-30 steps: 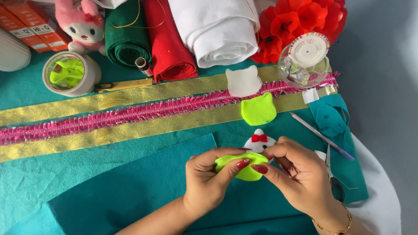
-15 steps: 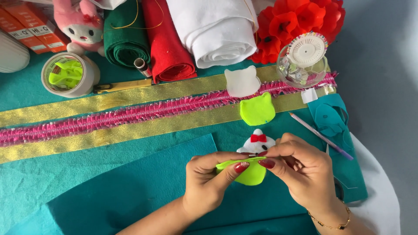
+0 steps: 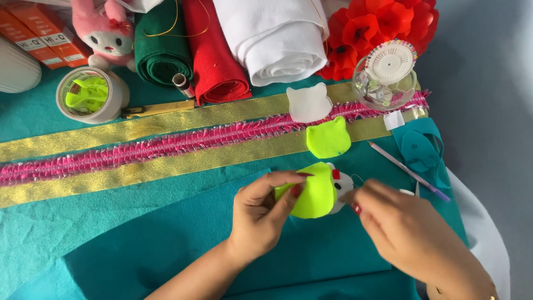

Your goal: Threading a needle and hand-sewing small felt shapes onto a fabric base.

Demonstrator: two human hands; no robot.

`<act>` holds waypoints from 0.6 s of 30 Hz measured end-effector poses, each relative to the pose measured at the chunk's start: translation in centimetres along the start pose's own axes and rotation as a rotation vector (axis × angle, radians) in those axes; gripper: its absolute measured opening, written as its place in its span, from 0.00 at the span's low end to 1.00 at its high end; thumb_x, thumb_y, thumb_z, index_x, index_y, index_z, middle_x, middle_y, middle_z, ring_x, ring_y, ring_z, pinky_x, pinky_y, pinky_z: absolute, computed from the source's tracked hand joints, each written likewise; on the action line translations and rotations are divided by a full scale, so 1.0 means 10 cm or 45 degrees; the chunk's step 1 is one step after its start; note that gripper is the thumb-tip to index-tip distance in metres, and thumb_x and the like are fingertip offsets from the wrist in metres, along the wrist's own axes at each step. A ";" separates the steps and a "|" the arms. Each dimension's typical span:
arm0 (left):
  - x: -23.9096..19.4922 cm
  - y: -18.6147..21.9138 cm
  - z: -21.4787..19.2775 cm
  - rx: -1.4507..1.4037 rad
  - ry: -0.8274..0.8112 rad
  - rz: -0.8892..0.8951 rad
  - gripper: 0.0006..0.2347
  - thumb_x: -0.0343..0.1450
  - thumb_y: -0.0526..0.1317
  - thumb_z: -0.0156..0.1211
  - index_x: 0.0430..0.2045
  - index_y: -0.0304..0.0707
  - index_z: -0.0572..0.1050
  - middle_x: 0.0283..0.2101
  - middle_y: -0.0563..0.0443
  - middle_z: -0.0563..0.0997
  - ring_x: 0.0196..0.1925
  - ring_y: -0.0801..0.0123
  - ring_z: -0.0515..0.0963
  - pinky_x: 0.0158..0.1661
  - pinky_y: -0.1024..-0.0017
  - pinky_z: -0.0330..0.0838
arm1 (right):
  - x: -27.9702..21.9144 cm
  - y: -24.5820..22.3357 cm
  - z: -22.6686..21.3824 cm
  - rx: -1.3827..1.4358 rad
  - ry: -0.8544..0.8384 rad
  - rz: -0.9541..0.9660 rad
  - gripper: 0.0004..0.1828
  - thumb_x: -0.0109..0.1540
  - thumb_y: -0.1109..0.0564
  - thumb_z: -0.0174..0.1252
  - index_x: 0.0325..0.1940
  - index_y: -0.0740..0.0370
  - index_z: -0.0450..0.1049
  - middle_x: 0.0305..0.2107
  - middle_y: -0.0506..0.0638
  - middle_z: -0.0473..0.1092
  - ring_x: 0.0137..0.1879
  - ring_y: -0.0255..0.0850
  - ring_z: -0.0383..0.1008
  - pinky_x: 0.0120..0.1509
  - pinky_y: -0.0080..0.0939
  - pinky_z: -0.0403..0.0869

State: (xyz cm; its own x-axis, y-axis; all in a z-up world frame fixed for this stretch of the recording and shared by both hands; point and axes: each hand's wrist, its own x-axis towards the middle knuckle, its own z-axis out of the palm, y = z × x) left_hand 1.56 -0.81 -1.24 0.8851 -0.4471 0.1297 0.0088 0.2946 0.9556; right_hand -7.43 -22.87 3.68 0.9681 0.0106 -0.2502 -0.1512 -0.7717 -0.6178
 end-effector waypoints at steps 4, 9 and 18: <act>-0.02 -0.05 -0.02 -0.108 -0.043 -0.050 0.09 0.76 0.31 0.57 0.49 0.34 0.79 0.53 0.42 0.83 0.56 0.65 0.82 0.51 0.73 0.75 | -0.09 -0.06 0.28 -0.399 -0.336 -0.103 0.11 0.65 0.51 0.56 0.51 0.45 0.78 0.38 0.41 0.79 0.37 0.43 0.82 0.37 0.50 0.80; 0.00 -0.02 0.03 -0.079 -0.022 -0.049 0.16 0.74 0.29 0.61 0.56 0.32 0.72 0.58 0.42 0.80 0.49 0.73 0.81 0.42 0.79 0.76 | -0.18 -0.04 0.12 -0.513 -0.193 0.051 0.16 0.64 0.39 0.56 0.53 0.42 0.72 0.48 0.36 0.69 0.32 0.43 0.80 0.27 0.51 0.78; -0.04 0.13 0.12 -0.224 -0.168 -0.070 0.30 0.74 0.27 0.60 0.71 0.37 0.53 0.54 0.31 0.81 0.55 0.56 0.83 0.46 0.72 0.79 | 0.10 -0.01 0.16 0.555 0.191 -0.199 0.21 0.62 0.42 0.60 0.23 0.57 0.67 0.15 0.43 0.62 0.20 0.30 0.55 0.23 0.33 0.56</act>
State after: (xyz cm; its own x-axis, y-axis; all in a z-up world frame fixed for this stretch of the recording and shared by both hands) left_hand 0.68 -1.25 0.28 0.8126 -0.5697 0.1230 0.1466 0.4040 0.9029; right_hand -6.73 -21.75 2.33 0.9992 -0.0113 -0.0388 -0.0399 -0.4299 -0.9020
